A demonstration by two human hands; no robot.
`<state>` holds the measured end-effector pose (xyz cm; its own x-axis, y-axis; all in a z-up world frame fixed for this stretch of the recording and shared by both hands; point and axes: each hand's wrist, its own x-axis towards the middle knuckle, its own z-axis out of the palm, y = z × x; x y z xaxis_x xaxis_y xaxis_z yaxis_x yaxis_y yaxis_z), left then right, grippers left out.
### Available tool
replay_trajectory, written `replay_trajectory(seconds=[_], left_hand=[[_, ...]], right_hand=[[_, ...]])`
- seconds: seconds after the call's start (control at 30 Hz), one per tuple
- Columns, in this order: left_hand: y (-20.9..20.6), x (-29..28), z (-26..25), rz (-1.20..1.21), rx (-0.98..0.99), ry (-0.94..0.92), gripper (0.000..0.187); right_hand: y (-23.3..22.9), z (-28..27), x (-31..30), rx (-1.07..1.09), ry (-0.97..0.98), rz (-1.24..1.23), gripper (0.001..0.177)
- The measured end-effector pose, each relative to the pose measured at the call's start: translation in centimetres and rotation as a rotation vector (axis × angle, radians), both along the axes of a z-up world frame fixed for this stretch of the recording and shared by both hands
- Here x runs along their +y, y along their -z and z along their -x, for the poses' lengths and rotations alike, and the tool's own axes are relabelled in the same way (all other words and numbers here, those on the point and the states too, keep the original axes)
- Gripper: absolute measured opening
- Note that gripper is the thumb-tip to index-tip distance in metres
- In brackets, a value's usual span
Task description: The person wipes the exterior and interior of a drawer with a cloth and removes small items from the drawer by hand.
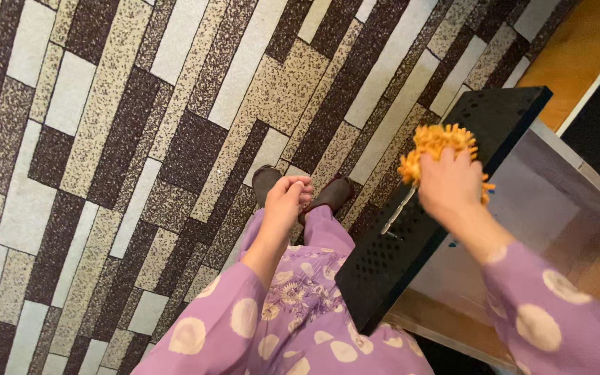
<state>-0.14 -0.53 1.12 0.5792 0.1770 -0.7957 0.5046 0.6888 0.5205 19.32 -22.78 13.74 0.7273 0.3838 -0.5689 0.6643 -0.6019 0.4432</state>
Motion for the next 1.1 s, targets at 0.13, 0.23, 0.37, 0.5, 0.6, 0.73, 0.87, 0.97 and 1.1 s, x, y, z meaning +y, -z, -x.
replay_trajectory(seconds=[0.13,0.23,0.37,0.5,0.6,0.73,0.87,0.97,1.1], left_hand=[[0.1,-0.4,-1.0,0.031,-0.004,0.008,0.023],[0.7,-0.9,-1.4,0.050,-0.005,0.002,0.022],[1.4,-0.8,-2.4,-0.011,-0.056,0.008,0.022],[0.6,0.0,-2.9,-0.074,-0.048,0.031,0.023],[0.0,-0.3,-3.3,-0.052,-0.055,0.013,0.023],[-0.2,-1.7,-2.4,-0.026,-0.060,0.012,0.023],[1.0,-2.5,-2.1,-0.029,-0.032,0.044,0.024],[1.6,-2.9,-3.1,-0.069,-0.074,0.007,0.023],[0.5,-2.8,-3.8,-0.054,-0.101,0.036,0.024]], right_hand=[[-0.9,10.3,-0.6,0.155,-0.043,0.012,0.029],[-1.3,19.8,2.0,0.563,0.115,-0.020,0.038],[-3.1,17.1,4.0,1.010,0.396,-0.037,0.042],[-4.2,2.1,3.7,0.336,0.356,0.073,0.039],[-5.8,-9.7,0.8,0.042,0.293,0.018,0.043],[-4.2,-9.3,-3.2,-0.065,0.259,-0.280,0.050],[-1.4,7.9,-4.3,-0.042,-0.040,-0.160,0.033],[-0.5,19.0,-2.8,0.375,0.462,-0.013,0.036],[-1.0,19.9,-2.1,0.663,0.092,-0.050,0.033]])
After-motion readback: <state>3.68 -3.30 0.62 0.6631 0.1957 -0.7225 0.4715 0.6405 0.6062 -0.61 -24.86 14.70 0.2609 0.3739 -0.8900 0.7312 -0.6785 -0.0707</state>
